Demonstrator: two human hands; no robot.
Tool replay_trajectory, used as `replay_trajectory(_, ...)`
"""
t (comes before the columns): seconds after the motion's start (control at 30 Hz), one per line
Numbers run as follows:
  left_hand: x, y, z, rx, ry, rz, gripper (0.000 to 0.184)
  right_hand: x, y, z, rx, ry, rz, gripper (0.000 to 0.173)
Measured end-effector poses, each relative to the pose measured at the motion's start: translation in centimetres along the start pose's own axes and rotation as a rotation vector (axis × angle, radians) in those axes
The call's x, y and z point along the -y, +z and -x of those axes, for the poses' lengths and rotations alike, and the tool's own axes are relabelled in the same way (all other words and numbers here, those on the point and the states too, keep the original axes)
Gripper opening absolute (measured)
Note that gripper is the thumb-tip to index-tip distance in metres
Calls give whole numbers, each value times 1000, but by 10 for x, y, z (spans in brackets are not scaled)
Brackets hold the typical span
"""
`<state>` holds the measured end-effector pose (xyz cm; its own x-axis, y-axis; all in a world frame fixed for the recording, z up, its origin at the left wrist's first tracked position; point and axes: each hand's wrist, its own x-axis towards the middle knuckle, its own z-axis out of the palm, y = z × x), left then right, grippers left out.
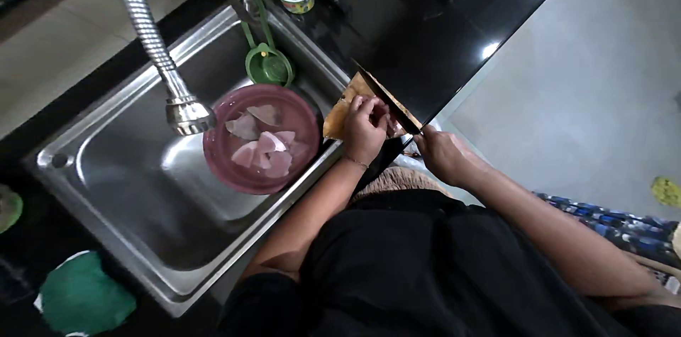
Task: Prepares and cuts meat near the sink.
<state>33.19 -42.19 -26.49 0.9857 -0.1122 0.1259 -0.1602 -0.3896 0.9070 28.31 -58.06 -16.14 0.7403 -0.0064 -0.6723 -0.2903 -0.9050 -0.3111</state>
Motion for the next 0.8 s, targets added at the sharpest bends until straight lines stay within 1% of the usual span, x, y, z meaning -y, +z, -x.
replay_trajectory(0.17, 6, 3, 1, -37, 9, 55, 26, -27, 7, 34, 14, 12, 9, 39)
replay_trajectory(0.27, 7, 4, 2, -30, 12, 69, 29, -30, 9, 43, 28, 47, 26, 38)
replay_trajectory(0.4, 7, 2, 1, -14, 10, 33, 29, -21, 10, 29, 44, 41, -14, 38)
replay_trajectory(0.6, 7, 0, 1, -17, 11, 11, 29, -7, 16, -1, 51, 35, -3, 38)
replay_trajectory(0.7, 9, 1, 1, -26, 7, 34, 28, -4, 19, -4, 26, 36, 15, 38)
replay_trajectory(0.8, 9, 4, 4, -68, 22, 47, 28, -9, 19, 3, 24, 14, 5, 38)
